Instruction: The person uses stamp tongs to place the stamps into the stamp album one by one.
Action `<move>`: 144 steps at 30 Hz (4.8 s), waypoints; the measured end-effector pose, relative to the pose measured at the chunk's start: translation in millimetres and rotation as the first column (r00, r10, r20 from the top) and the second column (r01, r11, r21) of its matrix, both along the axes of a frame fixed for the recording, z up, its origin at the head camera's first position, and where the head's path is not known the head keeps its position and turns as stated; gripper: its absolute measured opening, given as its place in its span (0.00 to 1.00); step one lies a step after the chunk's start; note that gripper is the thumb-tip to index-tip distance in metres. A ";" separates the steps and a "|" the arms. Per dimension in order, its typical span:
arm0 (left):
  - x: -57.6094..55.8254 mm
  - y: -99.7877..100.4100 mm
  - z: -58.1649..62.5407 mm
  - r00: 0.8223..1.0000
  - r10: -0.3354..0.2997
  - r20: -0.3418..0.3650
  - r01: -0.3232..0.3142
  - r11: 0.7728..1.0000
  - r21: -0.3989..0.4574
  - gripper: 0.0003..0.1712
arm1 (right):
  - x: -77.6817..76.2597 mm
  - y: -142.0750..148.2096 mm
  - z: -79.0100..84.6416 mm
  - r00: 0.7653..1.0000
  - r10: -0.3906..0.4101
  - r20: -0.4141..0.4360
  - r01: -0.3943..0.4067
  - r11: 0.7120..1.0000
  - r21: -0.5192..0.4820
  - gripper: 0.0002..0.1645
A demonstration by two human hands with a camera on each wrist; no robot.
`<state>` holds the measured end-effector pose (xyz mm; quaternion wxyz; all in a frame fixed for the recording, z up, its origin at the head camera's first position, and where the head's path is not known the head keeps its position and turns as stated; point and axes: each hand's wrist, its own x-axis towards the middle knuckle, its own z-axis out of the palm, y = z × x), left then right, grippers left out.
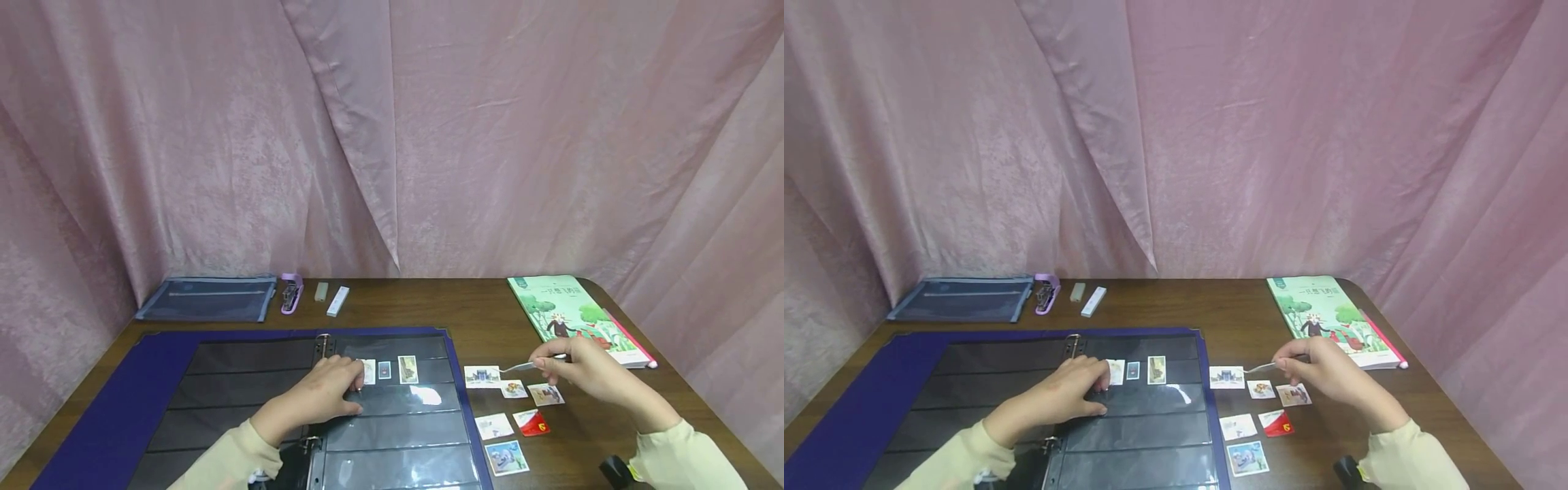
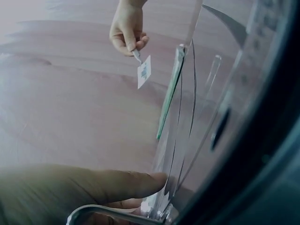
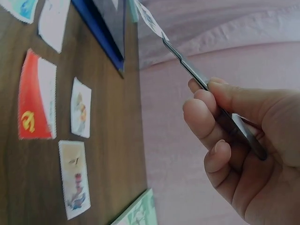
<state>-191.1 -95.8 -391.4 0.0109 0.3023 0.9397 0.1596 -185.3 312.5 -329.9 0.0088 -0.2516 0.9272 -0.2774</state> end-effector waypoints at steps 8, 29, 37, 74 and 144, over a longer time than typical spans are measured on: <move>-10.0 -3.8 -6.3 0.995 0.026 0.100 -0.043 0.984 0.173 0.07 | -7.1 -17.7 7.0 1.000 0.016 0.016 -0.016 1.000 0.003 0.10; -16.6 -9.0 -11.2 0.988 0.010 0.155 -0.064 0.935 0.348 0.09 | -31.4 -90.0 -12.1 0.986 0.055 0.158 -0.033 0.990 -0.140 0.11; -17.2 -10.6 -11.6 0.987 -0.018 0.157 -0.046 0.918 0.395 0.10 | -42.6 -104.4 -31.7 0.982 0.085 0.170 -0.054 0.983 -0.178 0.14; -15.1 -11.7 -9.1 0.967 0.016 0.255 -0.122 0.905 0.407 0.08 | -50.9 -146.6 -56.7 0.962 0.177 0.208 -0.135 0.970 -0.201 0.10; -16.1 -11.1 -11.2 0.969 -0.007 0.245 -0.096 0.909 0.406 0.10 | -55.3 -160.9 -40.6 0.916 0.298 0.269 -0.292 0.954 -0.062 0.08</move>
